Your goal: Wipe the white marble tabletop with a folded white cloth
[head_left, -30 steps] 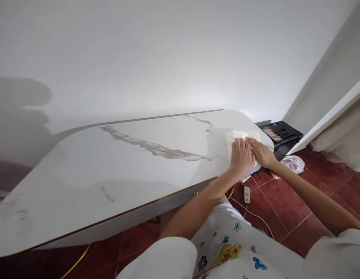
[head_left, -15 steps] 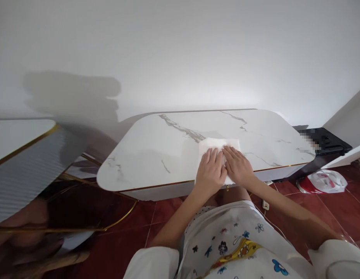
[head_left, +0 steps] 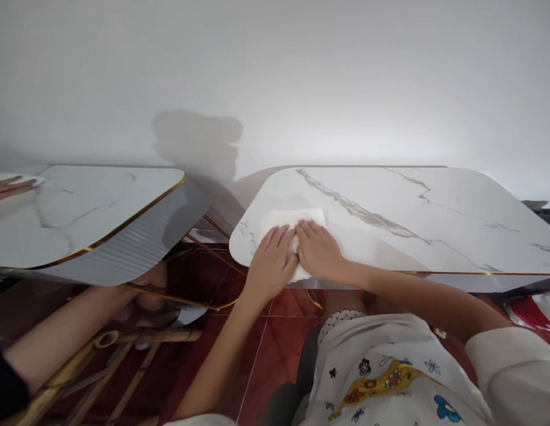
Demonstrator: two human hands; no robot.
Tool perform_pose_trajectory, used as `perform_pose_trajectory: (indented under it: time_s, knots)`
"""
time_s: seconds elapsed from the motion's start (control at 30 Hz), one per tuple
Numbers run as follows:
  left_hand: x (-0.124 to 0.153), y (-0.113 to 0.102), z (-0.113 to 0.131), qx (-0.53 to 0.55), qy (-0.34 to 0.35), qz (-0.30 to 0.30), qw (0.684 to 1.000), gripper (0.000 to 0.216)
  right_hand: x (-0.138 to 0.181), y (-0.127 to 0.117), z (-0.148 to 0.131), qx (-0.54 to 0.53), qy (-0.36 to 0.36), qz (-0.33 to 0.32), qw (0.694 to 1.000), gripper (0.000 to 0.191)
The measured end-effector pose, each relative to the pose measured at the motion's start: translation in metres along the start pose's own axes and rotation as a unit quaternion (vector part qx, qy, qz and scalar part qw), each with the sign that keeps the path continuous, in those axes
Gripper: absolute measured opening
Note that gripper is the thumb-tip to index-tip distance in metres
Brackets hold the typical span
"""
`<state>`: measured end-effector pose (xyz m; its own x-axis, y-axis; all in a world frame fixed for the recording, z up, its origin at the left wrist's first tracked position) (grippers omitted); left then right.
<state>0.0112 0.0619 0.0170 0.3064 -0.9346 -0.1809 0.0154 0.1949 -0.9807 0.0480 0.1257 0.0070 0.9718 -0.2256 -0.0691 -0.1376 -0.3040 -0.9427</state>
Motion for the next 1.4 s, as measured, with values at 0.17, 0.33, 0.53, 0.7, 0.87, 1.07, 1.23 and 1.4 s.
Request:
perform_pose_trajectory:
  time_s: [0.17, 0.33, 0.53, 0.7, 0.87, 1.07, 1.23, 1.4]
  knots:
    - [0.004, -0.004, -0.069, -0.009, -0.036, 0.026, 0.999, 0.049, -0.057, 0.010, -0.037, 0.025, -0.040, -0.016, 0.999, 0.050]
    - [-0.020, -0.001, -0.120, -0.019, -0.055, 0.032, 0.998, 0.048, -0.112, 0.016, -0.042, 0.026, -0.063, -0.004, 0.998, 0.045]
    - [-0.074, 0.009, -0.158, -0.033, -0.043, 0.033, 0.998, 0.046, -0.169, 0.012, -0.016, 0.026, -0.064, 0.003, 0.998, 0.042]
    - [-0.124, 0.024, -0.186, -0.048, -0.049, 0.031, 0.997, 0.044, -0.208, 0.005, 0.014, 0.035, -0.049, 0.015, 0.998, 0.042]
    - [-0.165, 0.035, -0.198, -0.067, -0.024, 0.033, 0.997, 0.041, -0.236, -0.002, 0.039, 0.044, -0.040, 0.018, 0.998, 0.041]
    - [-0.200, 0.039, -0.202, -0.060, -0.029, 0.039, 0.997, 0.037, -0.261, -0.007, 0.068, 0.059, -0.025, -0.005, 0.998, 0.044]
    - [-0.225, 0.044, -0.195, -0.065, -0.046, 0.047, 0.996, 0.038, -0.268, -0.015, 0.094, 0.045, -0.015, 0.001, 0.999, 0.046]
    - [-0.248, 0.050, -0.174, -0.060, -0.026, 0.037, 0.997, 0.042, -0.259, -0.023, 0.121, 0.032, 0.020, 0.005, 0.999, 0.048]
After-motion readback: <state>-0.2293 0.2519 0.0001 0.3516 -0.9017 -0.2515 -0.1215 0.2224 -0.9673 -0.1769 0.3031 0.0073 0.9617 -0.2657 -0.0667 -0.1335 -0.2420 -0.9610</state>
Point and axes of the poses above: each hand's wrist, its own x-axis away from the middle knuckle, its own y-axis out of the palm, z = x × y, the point moved 9 cm from there along -x, towards the middle knuckle, and after that the axes turned 14 degrees about -z, right-handed, at the moved point
